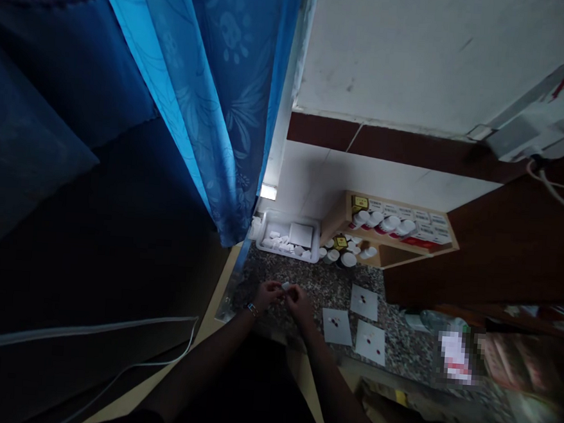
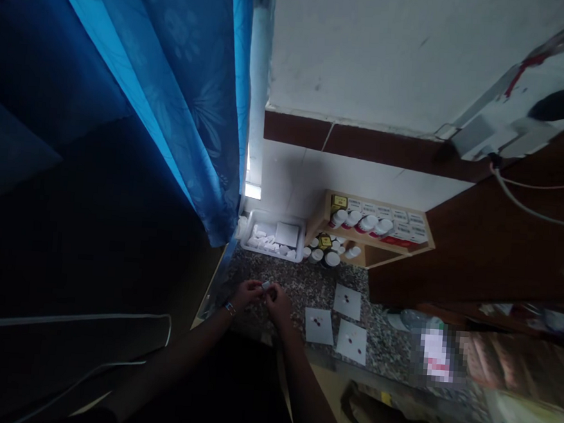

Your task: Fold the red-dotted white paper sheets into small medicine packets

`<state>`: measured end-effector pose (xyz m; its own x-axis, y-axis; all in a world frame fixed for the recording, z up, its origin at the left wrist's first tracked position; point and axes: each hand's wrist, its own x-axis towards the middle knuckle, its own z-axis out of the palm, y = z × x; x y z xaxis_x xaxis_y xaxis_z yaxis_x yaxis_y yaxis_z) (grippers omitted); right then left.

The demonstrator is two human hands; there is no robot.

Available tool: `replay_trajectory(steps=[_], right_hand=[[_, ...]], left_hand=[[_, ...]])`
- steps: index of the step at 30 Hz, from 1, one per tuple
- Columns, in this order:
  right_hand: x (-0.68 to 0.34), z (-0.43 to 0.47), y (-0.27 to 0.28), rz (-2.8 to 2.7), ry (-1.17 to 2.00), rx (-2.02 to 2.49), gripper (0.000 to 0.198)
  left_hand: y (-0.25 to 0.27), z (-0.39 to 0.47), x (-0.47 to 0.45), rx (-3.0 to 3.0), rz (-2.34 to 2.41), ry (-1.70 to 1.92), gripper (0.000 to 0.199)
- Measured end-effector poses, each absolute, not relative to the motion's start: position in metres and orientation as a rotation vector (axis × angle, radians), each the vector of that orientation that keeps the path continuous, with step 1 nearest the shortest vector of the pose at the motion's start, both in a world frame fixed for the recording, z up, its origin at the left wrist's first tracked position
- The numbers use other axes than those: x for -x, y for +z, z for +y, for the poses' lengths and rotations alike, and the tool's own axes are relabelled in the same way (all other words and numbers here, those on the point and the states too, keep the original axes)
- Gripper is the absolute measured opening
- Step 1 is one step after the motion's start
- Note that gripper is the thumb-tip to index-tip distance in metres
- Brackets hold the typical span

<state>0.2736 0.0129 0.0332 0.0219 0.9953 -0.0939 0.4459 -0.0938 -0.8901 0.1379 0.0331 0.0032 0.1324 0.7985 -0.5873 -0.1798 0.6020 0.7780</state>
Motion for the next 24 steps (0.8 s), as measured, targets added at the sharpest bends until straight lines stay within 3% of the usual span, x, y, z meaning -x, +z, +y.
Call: replay_trajectory(steps=[7, 13, 24], right_hand=[[-0.275, 0.018, 0.038, -1.452, 1.203, 1.522, 0.012], [-0.263, 0.014, 0.030, -0.946, 1.342, 1.480, 0.040], [-0.258, 0.008, 0.026, -0.819, 1.238, 1.608, 0.042]], left_hand=[[0.012, 0.035, -0.134, -0.734, 1.210, 0.694, 0.041], [0.016, 0.033, -0.140, -0.712, 1.295, 0.827, 0.042], [0.024, 0.033, -0.142, -0.955, 1.378, 0.837, 0.041]])
